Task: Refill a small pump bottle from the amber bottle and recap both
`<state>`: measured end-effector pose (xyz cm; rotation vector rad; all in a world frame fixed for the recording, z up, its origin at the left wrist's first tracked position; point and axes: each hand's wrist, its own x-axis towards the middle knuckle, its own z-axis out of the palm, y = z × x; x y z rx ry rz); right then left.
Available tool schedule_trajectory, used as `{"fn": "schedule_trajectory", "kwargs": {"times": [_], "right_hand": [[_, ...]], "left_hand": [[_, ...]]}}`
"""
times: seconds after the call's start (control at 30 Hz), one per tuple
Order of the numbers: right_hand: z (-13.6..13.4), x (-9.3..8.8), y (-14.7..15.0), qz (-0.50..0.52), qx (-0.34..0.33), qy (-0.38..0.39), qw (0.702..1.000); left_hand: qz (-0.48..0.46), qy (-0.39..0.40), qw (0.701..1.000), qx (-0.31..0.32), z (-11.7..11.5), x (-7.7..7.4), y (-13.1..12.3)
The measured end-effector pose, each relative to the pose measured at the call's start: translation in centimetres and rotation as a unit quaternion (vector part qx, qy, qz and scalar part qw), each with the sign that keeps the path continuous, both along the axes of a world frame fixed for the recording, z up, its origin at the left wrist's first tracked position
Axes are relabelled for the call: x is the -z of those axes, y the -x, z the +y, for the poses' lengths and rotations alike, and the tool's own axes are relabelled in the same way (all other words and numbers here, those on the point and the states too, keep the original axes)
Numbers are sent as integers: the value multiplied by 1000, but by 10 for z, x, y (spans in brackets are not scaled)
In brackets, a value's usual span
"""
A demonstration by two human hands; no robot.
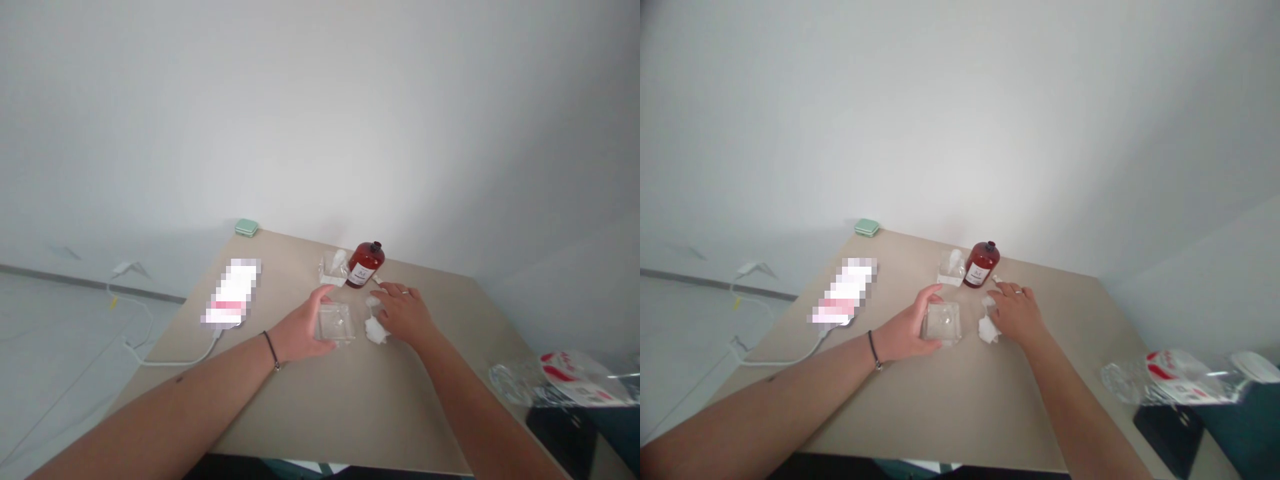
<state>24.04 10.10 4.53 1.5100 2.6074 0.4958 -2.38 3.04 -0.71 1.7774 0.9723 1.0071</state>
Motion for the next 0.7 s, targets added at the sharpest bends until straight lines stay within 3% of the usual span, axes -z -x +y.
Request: {"fn": "schedule_trajectory", "kwargs": {"times": [0.17, 0.27, 0.33, 0.43, 0.5, 0.6, 0.7], "right_hand": [[3, -1, -6, 27, -61, -23, 998], [-6, -15, 1, 177, -81, -85, 977], [-18, -26, 13, 352, -82, -99, 927], [-37, -34, 37, 582, -90, 33, 807], [-45, -28, 52, 655, -88, 114, 742], [-48, -10, 65, 706, -71, 174, 683], [-49, 7, 68, 726, -49, 198, 657]], "left_hand": [[3, 3, 1000, -2, 0, -3, 0], [4, 2, 1000, 3, 0, -3, 0], [3, -1, 1000, 6, 0, -3, 0], [-8, -9, 1000, 4, 0, -1, 0], [-15, -14, 1000, 2, 0, 0, 0], [-17, -12, 1000, -3, 1, 2, -1], [-17, -11, 1000, -2, 2, 2, -1]]}}
